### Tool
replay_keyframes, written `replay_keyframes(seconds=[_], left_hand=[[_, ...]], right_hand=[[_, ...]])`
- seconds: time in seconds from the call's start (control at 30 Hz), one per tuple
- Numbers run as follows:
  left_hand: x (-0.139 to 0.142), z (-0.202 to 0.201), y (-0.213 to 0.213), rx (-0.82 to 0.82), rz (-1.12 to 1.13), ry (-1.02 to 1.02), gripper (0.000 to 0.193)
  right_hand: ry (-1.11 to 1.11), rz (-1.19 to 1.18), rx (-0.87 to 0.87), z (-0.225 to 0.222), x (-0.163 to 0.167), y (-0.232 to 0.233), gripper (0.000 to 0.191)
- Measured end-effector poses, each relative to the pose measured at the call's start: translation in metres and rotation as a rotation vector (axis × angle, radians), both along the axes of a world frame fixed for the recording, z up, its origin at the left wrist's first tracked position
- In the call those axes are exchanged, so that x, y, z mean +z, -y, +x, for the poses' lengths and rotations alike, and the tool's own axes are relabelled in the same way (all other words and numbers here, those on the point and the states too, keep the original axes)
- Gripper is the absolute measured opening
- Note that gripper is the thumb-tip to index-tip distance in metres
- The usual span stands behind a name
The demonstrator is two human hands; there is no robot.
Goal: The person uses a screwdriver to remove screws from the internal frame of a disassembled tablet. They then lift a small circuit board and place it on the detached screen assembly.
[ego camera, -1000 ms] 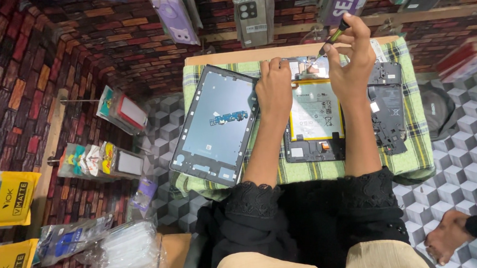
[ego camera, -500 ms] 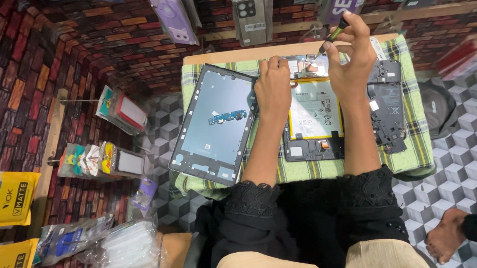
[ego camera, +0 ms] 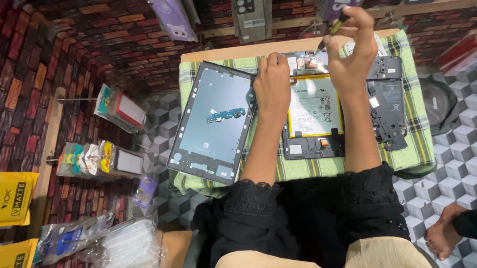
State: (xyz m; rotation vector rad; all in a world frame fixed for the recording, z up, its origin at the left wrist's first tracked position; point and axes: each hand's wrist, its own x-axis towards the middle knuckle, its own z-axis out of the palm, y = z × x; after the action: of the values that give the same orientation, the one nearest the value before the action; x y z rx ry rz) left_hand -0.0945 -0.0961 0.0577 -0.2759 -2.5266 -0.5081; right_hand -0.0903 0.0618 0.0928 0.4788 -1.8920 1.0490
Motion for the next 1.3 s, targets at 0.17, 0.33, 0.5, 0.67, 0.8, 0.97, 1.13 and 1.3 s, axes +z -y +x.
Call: replay_keyframes(seconds=[0.17, 0.33, 0.5, 0.67, 0.8, 0.97, 1.13, 1.3], left_hand=[[-0.004, -0.004, -0.004, 0.006, -0.009, -0.020, 0.033], [-0.005, -0.003, -0.004, 0.006, -0.016, -0.031, 0.035], [-0.005, -0.001, -0.006, -0.010, -0.003, 0.000, 0.038], [-0.008, -0.003, -0.008, 0.011, -0.034, -0.012, 0.031], [-0.009, -0.006, -0.008, 0.008, -0.037, -0.015, 0.032], [-0.008, -0.006, -0.010, 0.005, -0.034, 0.010, 0.032], [-0.009, -0.005, -0.010, -0.003, -0.027, -0.019, 0.032], [-0.007, -0.005, -0.009, 0.001, -0.019, -0.019, 0.027]], right_hand=[[0.019, -0.055, 0.102, -0.004, -0.001, 0.001, 0.059], [-0.050, 0.127, -0.125, -0.005, -0.002, -0.001, 0.068], [0.055, -0.035, 0.069, -0.007, -0.005, 0.000, 0.059], [-0.168, 0.275, -0.184, -0.007, -0.004, 0.004, 0.071], [0.074, 0.000, -0.029, -0.011, -0.007, 0.000, 0.062], [0.021, -0.068, 0.063, -0.012, -0.016, -0.004, 0.062], [0.061, -0.050, -0.043, -0.013, -0.017, -0.006, 0.062], [0.023, -0.099, 0.031, -0.008, -0.014, 0.000, 0.060]])
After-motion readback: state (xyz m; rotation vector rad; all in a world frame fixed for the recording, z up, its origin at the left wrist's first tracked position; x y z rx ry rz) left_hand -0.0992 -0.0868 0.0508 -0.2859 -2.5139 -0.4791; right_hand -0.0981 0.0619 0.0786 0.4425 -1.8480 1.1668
